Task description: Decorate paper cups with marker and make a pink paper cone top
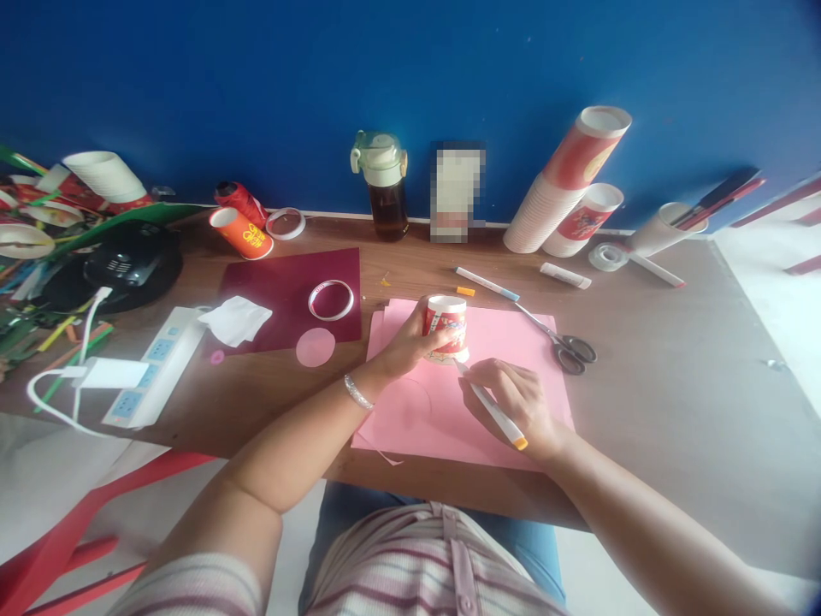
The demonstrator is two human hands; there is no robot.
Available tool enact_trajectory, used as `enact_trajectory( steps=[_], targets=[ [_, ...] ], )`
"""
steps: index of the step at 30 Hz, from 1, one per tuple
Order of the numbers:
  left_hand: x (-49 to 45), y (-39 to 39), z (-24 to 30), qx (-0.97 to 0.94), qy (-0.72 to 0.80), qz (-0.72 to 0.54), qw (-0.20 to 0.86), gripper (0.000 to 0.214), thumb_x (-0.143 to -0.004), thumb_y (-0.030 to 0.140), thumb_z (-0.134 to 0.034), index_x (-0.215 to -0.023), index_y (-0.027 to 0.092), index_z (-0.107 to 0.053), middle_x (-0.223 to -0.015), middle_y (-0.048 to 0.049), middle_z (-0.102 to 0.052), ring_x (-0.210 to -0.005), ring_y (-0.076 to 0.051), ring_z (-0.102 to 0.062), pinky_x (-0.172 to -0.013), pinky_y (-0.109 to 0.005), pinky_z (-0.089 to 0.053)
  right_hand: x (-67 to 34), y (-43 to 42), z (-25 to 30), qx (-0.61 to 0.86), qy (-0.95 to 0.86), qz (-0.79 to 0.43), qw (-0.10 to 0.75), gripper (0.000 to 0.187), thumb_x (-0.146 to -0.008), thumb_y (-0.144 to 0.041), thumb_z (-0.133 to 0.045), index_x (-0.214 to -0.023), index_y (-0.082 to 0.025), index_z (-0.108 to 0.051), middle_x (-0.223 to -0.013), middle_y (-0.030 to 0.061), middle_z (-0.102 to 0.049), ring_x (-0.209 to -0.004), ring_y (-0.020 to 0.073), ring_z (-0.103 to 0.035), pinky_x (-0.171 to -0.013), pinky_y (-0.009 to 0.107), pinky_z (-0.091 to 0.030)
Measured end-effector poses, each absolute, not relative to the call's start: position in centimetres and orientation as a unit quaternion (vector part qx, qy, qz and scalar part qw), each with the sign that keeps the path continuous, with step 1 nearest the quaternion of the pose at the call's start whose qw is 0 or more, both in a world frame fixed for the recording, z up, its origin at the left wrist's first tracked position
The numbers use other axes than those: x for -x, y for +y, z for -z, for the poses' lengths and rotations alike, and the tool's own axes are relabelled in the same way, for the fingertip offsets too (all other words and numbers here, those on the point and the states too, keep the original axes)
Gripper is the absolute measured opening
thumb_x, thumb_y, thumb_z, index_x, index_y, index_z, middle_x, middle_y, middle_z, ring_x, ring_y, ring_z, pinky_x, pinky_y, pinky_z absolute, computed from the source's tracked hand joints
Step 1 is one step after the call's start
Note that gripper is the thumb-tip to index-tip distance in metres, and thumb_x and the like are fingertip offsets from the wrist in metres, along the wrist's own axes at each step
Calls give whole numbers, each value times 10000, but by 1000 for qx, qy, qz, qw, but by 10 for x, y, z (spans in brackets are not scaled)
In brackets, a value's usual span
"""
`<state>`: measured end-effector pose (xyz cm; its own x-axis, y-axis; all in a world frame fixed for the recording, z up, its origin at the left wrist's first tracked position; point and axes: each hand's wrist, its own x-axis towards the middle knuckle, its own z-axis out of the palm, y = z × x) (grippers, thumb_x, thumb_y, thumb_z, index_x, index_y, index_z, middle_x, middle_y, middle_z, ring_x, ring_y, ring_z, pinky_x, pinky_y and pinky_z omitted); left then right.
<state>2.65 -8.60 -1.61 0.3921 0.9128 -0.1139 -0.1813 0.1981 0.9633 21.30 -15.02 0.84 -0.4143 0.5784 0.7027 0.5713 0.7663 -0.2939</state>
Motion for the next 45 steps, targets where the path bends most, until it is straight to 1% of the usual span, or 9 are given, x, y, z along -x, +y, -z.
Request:
enact_trajectory(
  steps=[12,16,21,26,33,39,45],
  targets=[
    [-27,-87,15,-493,378,-401,673,415,-857,375,-735,-1175,213,-525,-1072,-56,-608,-969,-198,-609,-845,-363,-493,-213,-150,-9,339,-843,-1,417,207,-891,-28,-593,-950,-212,-517,-709,-11,-624,-548,115,-568,-503,239,-443],
    [-26,-87,14,-498,377,-397,673,406,-860,380,-732,-1168,223,-520,-1064,-42,-602,-967,-194,-605,-838,-364,-492,-213,-149,-9,340,-841,-3,420,199,-900,-36,-584,-958,-216,-521,-714,-16,-624,-554,112,-565,-510,234,-443],
    [-26,-87,14,-501,379,-397,670,411,-853,391,-731,-1162,213,-526,-1057,-46,-605,-961,-198,-607,-833,-366,-487,-214,-150,-9,337,-841,-9,423,214,-880,-26,-600,-954,-212,-524,-699,-19,-618,-568,122,-584,-533,238,-459],
    [-27,-88,11,-499,373,-398,674,396,-868,375,-718,-1158,203,-511,-1063,-55,-598,-961,-192,-600,-815,-342,-496,-214,-150,-6,342,-840,-7,420,217,-867,-15,-589,-938,-212,-533,-682,-33,-601,-546,114,-555,-513,233,-435],
    [-28,-87,9,-489,368,-397,684,394,-854,357,-731,-1126,195,-496,-1034,-50,-600,-933,-185,-596,-808,-346,-493,-215,-151,-4,337,-842,-11,420,205,-871,-21,-604,-931,-203,-531,-672,-34,-588,-539,112,-539,-505,235,-419],
    [-28,-87,9,-481,375,-395,687,391,-856,337,-730,-1138,204,-495,-1047,-47,-599,-957,-185,-596,-811,-340,-498,-215,-151,-3,333,-845,-18,418,218,-863,-14,-620,-928,-198,-523,-681,-30,-590,-538,109,-522,-505,238,-411],
    [-28,-86,12,-479,368,-408,685,415,-824,345,-763,-1124,198,-517,-1032,-53,-599,-947,-191,-595,-816,-346,-491,-214,-152,-3,332,-847,-23,415,196,-884,-31,-601,-939,-202,-523,-681,-35,-578,-535,106,-506,-499,238,-407]
  ],
)
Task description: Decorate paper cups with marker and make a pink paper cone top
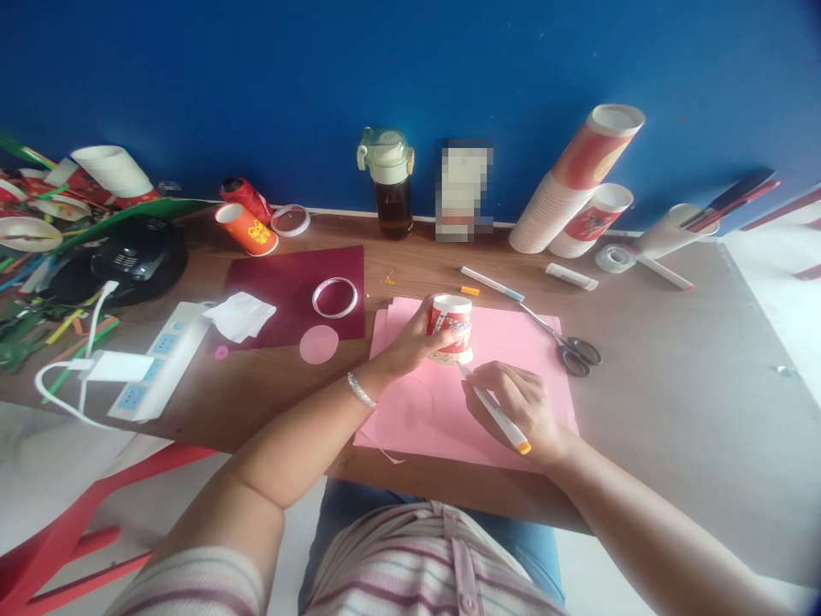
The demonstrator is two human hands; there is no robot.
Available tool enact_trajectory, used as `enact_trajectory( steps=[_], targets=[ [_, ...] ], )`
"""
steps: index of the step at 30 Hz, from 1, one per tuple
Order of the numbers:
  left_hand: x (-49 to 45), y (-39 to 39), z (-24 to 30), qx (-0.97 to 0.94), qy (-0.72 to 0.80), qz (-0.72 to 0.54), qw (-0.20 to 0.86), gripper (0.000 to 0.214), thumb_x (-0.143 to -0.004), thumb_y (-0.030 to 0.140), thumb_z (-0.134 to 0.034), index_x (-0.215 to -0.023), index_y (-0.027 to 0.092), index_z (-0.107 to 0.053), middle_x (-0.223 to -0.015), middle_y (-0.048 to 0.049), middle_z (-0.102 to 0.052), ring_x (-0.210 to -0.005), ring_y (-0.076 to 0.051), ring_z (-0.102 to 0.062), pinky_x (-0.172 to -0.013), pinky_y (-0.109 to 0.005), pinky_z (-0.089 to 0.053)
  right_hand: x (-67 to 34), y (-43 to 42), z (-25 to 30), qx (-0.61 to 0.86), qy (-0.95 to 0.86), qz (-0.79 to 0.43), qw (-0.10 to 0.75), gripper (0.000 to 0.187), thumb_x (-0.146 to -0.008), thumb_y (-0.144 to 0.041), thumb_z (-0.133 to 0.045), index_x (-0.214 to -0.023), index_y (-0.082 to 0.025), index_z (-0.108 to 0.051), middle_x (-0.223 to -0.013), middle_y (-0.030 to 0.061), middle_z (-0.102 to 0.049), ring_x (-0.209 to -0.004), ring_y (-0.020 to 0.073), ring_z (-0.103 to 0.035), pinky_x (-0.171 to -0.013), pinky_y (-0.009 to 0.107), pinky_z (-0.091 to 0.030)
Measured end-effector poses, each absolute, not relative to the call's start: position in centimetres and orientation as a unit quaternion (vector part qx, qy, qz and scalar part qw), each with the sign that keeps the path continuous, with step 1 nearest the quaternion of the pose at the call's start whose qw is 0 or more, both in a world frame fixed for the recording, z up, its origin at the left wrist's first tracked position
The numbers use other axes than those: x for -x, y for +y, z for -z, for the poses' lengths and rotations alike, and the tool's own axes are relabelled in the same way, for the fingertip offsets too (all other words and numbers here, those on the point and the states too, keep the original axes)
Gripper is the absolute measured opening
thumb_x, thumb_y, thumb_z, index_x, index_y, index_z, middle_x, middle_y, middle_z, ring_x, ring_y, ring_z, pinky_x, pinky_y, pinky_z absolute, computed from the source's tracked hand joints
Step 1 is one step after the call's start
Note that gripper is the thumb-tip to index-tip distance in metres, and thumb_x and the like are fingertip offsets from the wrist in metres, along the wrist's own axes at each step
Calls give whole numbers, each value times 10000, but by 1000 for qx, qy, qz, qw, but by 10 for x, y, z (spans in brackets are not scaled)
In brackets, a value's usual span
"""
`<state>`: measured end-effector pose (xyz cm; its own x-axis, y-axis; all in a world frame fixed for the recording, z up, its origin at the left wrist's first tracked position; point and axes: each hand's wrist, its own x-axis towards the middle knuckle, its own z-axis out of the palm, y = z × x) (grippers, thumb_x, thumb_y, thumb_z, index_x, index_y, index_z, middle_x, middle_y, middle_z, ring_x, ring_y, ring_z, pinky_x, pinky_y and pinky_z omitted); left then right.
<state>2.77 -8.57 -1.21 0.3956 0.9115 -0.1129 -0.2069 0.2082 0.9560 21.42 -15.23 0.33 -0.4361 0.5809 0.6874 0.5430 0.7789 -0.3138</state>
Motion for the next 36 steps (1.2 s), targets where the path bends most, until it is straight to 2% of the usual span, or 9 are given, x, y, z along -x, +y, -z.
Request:
enact_trajectory(
  steps=[15,23,36],
  targets=[
    [-27,-87,9,-480,379,-399,684,440,-822,385,-760,-1125,198,-503,-1038,-50,-607,-950,-199,-605,-815,-357,-483,-214,-154,-2,325,-842,-57,426,196,-894,-39,-593,-964,-207,-522,-706,-22,-601,-552,104,-531,-509,235,-418],
    [-26,-85,15,-487,357,-404,687,422,-862,371,-734,-1175,201,-508,-1074,-61,-611,-958,-189,-614,-828,-360,-505,-216,-155,-8,332,-838,-40,431,214,-871,-15,-616,-943,-197,-527,-702,-14,-609,-548,109,-569,-521,235,-447],
    [-26,-85,18,-472,346,-415,697,442,-845,389,-749,-1171,204,-515,-1092,-75,-620,-973,-216,-618,-832,-374,-502,-217,-154,-6,328,-840,-40,430,194,-894,-37,-596,-978,-203,-541,-716,-6,-626,-567,120,-580,-531,242,-454]
  ],
)
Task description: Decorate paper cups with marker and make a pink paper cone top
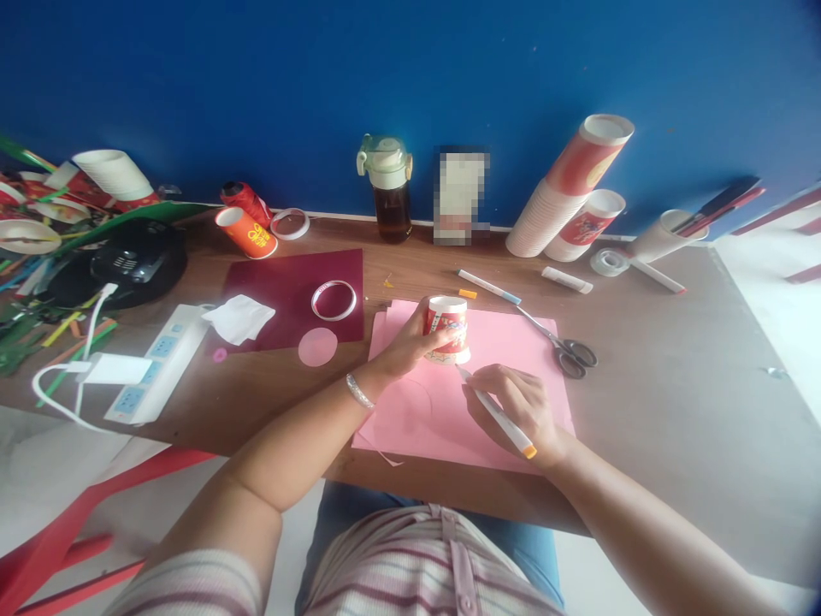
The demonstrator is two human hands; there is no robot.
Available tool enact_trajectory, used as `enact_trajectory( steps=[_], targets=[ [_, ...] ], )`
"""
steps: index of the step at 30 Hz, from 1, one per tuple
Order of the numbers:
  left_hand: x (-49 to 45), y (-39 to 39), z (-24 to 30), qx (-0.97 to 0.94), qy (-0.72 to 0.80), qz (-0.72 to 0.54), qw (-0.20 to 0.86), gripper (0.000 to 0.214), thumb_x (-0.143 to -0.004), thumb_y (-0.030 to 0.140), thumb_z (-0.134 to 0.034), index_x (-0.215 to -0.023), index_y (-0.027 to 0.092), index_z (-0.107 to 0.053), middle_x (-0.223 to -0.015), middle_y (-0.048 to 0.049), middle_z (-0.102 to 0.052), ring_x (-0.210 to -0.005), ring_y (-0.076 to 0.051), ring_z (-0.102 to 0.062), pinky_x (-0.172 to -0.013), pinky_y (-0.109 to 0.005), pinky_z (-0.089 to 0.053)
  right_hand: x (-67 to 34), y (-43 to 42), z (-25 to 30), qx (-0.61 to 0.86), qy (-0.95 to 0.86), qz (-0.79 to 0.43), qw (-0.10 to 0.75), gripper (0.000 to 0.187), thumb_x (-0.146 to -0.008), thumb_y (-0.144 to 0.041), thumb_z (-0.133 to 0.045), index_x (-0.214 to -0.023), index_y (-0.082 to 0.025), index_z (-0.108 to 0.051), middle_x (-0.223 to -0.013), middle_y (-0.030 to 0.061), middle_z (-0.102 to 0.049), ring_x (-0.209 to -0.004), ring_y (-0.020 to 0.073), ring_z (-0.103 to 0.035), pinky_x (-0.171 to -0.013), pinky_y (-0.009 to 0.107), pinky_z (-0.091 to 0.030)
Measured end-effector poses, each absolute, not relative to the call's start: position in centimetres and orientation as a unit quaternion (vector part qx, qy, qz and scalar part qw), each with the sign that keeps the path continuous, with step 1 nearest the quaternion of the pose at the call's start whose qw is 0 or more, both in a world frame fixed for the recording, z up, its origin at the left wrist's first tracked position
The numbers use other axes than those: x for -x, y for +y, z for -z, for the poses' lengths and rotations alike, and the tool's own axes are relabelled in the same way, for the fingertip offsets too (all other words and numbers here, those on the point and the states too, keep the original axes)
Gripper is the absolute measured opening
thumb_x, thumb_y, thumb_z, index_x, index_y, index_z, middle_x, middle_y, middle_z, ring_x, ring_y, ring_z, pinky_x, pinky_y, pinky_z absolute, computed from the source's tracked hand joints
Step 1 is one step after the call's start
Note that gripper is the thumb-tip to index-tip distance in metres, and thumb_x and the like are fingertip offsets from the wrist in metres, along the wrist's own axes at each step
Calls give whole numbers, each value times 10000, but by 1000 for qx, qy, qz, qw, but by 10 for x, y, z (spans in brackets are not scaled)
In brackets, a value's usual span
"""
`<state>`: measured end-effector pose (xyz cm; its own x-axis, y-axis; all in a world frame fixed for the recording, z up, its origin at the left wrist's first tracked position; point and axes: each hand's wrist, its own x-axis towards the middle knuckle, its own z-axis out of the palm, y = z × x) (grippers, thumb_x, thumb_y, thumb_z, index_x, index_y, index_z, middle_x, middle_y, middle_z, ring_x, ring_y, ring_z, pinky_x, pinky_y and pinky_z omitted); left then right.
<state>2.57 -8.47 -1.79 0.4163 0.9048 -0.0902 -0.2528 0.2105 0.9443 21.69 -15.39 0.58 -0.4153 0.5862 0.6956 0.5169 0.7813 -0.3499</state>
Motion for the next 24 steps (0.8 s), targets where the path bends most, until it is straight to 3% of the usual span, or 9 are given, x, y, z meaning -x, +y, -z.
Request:
enact_trajectory(
  steps=[17,24],
  targets=[
    [-27,-85,17,-479,349,-411,693,407,-868,382,-723,-1174,193,-533,-1102,-82,-615,-972,-207,-616,-832,-370,-506,-218,-154,-3,331,-842,-45,423,186,-905,-47,-585,-992,-207,-549,-722,-9,-632,-571,115,-586,-539,240,-464],
    [-25,-84,17,-454,327,-445,700,377,-826,367,-740,-1109,184,-571,-969,-47,-625,-876,-180,-614,-801,-333,-498,-219,-153,-11,310,-839,-54,443,279,-865,-30,-627,-1078,-204,-580,-799,43,-688,-685,182,-682,-610,313,-567]
  ],
)
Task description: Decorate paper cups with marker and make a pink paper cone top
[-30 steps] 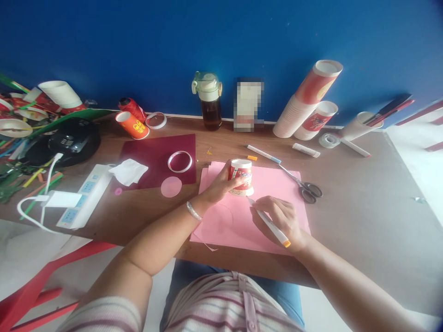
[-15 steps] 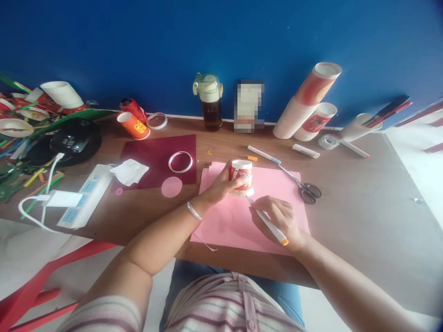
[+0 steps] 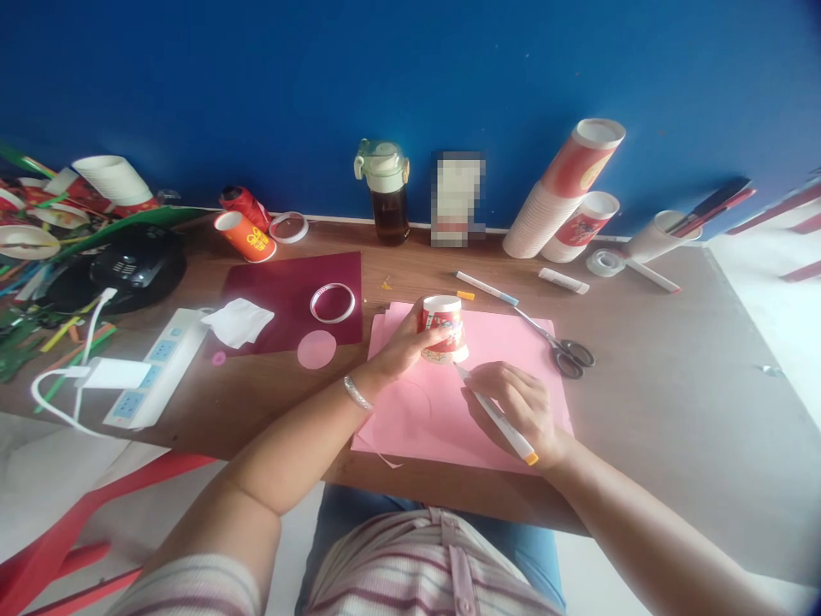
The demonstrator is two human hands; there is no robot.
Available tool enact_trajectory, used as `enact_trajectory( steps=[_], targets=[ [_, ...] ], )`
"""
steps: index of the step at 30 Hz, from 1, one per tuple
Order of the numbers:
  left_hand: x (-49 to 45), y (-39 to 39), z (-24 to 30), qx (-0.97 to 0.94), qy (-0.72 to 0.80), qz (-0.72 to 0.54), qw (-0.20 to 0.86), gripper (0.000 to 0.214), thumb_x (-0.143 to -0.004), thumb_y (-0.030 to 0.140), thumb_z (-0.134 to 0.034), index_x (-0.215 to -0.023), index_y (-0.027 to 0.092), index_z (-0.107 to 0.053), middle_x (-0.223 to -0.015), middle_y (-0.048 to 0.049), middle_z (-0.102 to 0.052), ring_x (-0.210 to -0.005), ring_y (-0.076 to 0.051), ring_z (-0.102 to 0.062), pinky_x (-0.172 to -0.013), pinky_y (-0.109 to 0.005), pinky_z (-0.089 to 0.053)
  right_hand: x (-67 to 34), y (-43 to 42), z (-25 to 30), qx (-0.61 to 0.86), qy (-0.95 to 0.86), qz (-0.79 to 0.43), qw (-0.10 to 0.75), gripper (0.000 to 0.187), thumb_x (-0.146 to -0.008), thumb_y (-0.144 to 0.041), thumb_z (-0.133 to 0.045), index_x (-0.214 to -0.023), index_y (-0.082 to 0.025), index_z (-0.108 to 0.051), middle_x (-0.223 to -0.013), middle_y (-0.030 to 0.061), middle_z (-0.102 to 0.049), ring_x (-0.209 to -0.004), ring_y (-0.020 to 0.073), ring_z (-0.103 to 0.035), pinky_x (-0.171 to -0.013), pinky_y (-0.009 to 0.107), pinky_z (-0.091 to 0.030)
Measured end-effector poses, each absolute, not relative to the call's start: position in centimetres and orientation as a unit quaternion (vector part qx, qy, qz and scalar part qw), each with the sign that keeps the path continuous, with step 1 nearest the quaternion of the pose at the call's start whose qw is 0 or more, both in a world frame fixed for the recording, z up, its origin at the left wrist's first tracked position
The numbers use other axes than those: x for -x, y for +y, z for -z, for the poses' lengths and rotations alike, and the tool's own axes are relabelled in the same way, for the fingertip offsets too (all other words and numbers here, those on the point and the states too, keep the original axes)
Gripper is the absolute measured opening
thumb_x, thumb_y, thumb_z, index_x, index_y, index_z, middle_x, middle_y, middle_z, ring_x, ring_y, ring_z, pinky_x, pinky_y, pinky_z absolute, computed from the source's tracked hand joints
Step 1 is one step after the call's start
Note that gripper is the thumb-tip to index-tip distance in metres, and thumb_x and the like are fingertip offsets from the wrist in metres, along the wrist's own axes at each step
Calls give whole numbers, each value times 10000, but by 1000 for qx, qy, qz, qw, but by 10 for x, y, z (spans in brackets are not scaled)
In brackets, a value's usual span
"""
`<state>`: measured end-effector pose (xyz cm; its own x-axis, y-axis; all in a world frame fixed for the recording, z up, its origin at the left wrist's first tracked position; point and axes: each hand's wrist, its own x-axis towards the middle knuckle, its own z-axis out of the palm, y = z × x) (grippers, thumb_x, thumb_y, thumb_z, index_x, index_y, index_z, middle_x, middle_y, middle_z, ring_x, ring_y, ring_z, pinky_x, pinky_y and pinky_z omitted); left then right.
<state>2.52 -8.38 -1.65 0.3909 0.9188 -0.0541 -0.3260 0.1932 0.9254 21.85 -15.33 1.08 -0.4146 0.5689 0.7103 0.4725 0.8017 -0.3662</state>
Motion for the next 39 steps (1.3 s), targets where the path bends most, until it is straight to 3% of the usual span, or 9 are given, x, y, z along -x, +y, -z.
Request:
enact_trajectory(
  steps=[4,10,16,20,28,32,39],
  targets=[
    [-24,-83,16,-423,304,-461,718,355,-839,342,-711,-1139,188,-602,-979,-52,-640,-889,-190,-621,-827,-347,-498,-220,-152,-12,302,-838,-49,453,313,-853,-33,-650,-1109,-205,-595,-818,53,-709,-881,254,-750,-700,380,-625],
    [-23,-84,16,-400,276,-455,746,542,-861,327,-679,-1378,267,-529,-1274,-90,-619,-1135,-260,-616,-977,-435,-485,-219,-153,-11,297,-845,-61,441,249,-882,-38,-657,-1089,-168,-616,-852,82,-741,-923,249,-772,-754,365,-650],
    [-22,-87,16,-431,322,-416,733,695,-789,354,-807,-1408,305,-494,-1132,-54,-625,-1003,-228,-639,-870,-385,-509,-218,-153,-10,251,-866,-90,422,238,-933,-73,-592,-1155,-153,-621,-942,121,-765,-1017,262,-764,-762,370,-656],
    [-22,-86,15,-426,324,-428,728,629,-803,352,-792,-1371,275,-532,-1092,-53,-627,-987,-208,-620,-846,-355,-511,-218,-154,-11,239,-866,-78,432,288,-912,-71,-621,-1185,-162,-602,-946,120,-759,-940,246,-764,-728,372,-650],
    [-22,-85,15,-407,302,-439,742,549,-816,331,-758,-1321,248,-561,-1159,-82,-651,-1007,-233,-646,-878,-414,-525,-219,-155,-9,277,-852,-47,442,252,-881,-44,-651,-1093,-165,-587,-778,56,-693,-640,159,-655,-569,300,-564],
    [-21,-84,14,-411,299,-437,742,430,-810,341,-740,-1191,187,-612,-1110,-95,-660,-967,-237,-649,-840,-398,-529,-219,-155,-10,285,-849,-46,442,252,-885,-40,-639,-1089,-178,-584,-794,54,-700,-678,167,-679,-601,308,-587],
    [-19,-81,20,-389,304,-441,750,416,-805,324,-736,-1177,176,-622,-1071,-81,-660,-949,-223,-647,-841,-385,-529,-219,-154,-11,276,-851,-44,445,265,-863,-24,-658,-1088,-150,-599,-832,92,-726,-741,197,-725,-648,331,-624]
  ],
)
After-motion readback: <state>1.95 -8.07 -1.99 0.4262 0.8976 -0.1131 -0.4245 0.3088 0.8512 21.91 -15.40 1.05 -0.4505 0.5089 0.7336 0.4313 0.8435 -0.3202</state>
